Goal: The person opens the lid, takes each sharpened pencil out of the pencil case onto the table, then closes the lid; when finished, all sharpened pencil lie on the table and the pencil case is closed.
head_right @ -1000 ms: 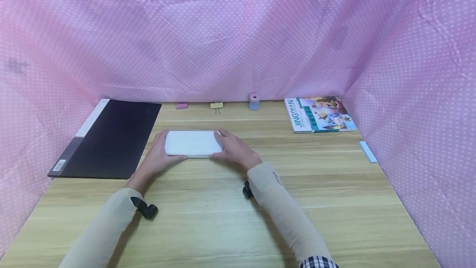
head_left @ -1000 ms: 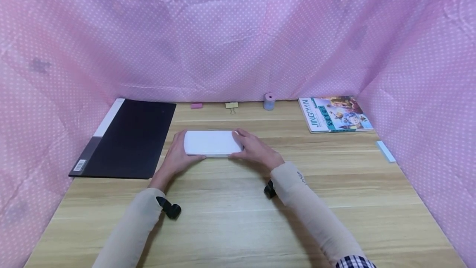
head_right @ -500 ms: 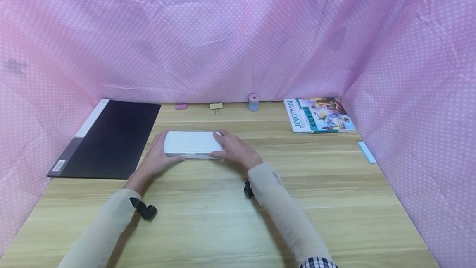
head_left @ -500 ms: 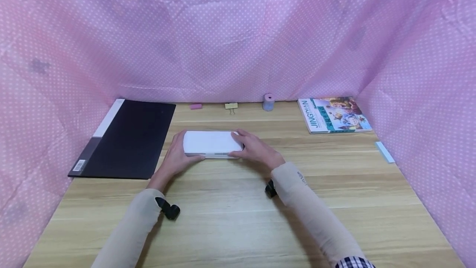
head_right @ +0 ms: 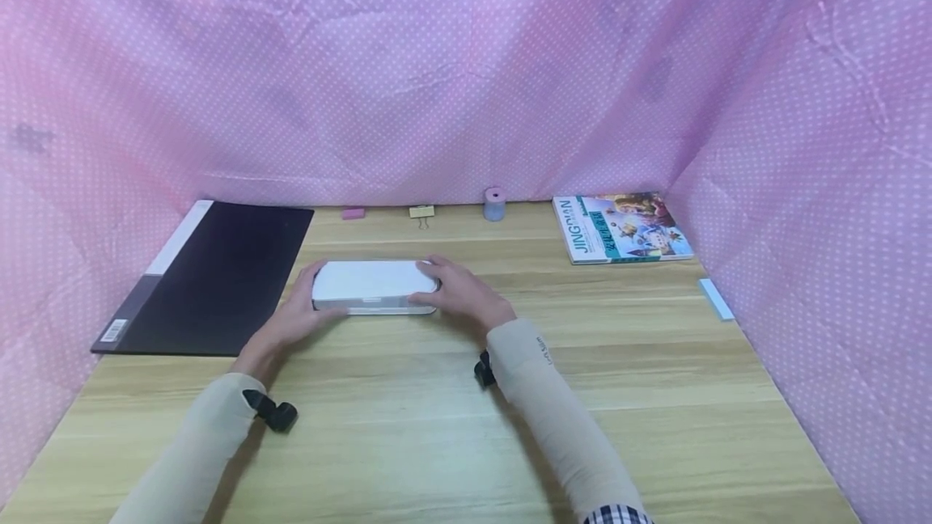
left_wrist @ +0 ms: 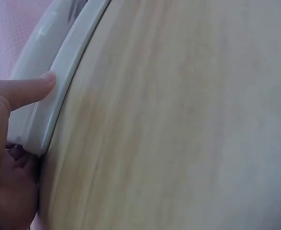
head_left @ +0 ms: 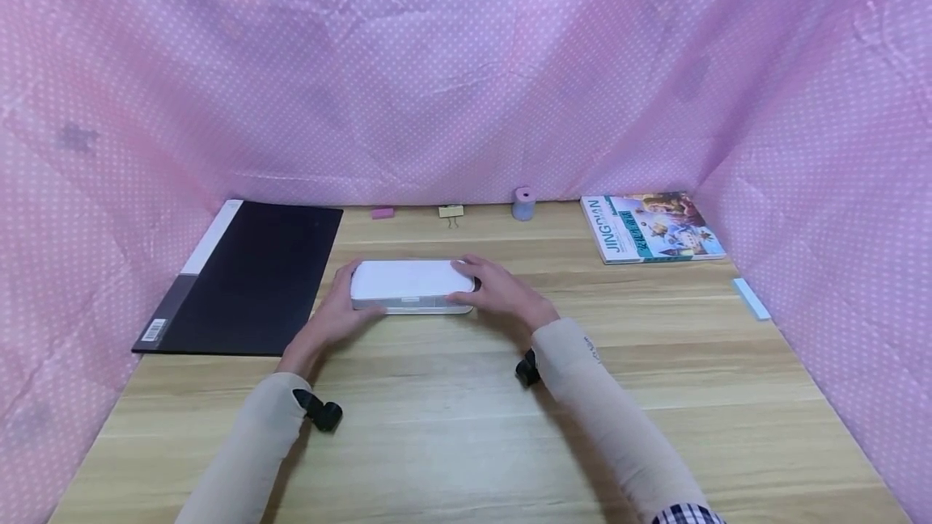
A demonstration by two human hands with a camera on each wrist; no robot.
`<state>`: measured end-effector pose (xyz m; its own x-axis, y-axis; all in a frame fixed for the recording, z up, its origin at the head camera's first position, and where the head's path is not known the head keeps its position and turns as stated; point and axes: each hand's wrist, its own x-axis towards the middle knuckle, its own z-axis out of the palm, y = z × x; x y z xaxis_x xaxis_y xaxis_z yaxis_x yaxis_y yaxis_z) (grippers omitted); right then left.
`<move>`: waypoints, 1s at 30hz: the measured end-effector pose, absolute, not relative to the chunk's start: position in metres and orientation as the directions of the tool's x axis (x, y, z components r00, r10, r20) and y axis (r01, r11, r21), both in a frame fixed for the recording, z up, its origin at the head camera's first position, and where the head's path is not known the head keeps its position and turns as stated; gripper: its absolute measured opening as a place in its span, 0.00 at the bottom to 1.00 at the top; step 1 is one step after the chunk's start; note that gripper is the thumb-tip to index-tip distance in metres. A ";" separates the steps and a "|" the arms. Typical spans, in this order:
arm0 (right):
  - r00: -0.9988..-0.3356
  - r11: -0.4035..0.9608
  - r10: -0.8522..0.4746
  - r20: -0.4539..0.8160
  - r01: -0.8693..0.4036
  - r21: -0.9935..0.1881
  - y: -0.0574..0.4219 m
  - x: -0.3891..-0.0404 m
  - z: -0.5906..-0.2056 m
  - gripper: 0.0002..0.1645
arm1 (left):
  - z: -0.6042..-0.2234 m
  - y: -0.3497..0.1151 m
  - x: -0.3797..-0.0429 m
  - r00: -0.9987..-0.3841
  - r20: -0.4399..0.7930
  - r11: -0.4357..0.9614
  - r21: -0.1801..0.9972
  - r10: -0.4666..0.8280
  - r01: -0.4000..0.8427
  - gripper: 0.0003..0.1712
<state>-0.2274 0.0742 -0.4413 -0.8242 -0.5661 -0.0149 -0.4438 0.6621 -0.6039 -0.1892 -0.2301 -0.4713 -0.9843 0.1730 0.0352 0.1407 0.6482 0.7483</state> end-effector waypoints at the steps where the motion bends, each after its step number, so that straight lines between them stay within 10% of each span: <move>1: -0.835 0.657 -0.550 -0.018 -0.418 -0.627 0.074 -0.229 -0.441 0.47 | -0.471 -0.231 -0.189 -0.986 0.041 0.627 0.768 0.163 0.136 0.59; 17: -0.954 0.350 -0.261 -0.150 0.052 -0.935 0.064 -0.262 -0.435 0.42 | -0.465 -0.232 -0.193 -0.988 0.055 0.649 0.748 0.146 0.138 0.64; 30: -0.966 0.101 0.018 -0.259 0.260 -0.960 0.049 -0.273 -0.451 0.22 | -0.458 -0.236 -0.194 -0.983 -0.046 0.706 0.702 0.177 0.095 0.65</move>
<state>-0.2729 0.0488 -0.4512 -0.9657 0.0180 -0.2590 0.2595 0.1012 -0.9604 -0.1941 -0.2361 -0.4581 -0.9831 0.1774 -0.0456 0.0948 0.7059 0.7019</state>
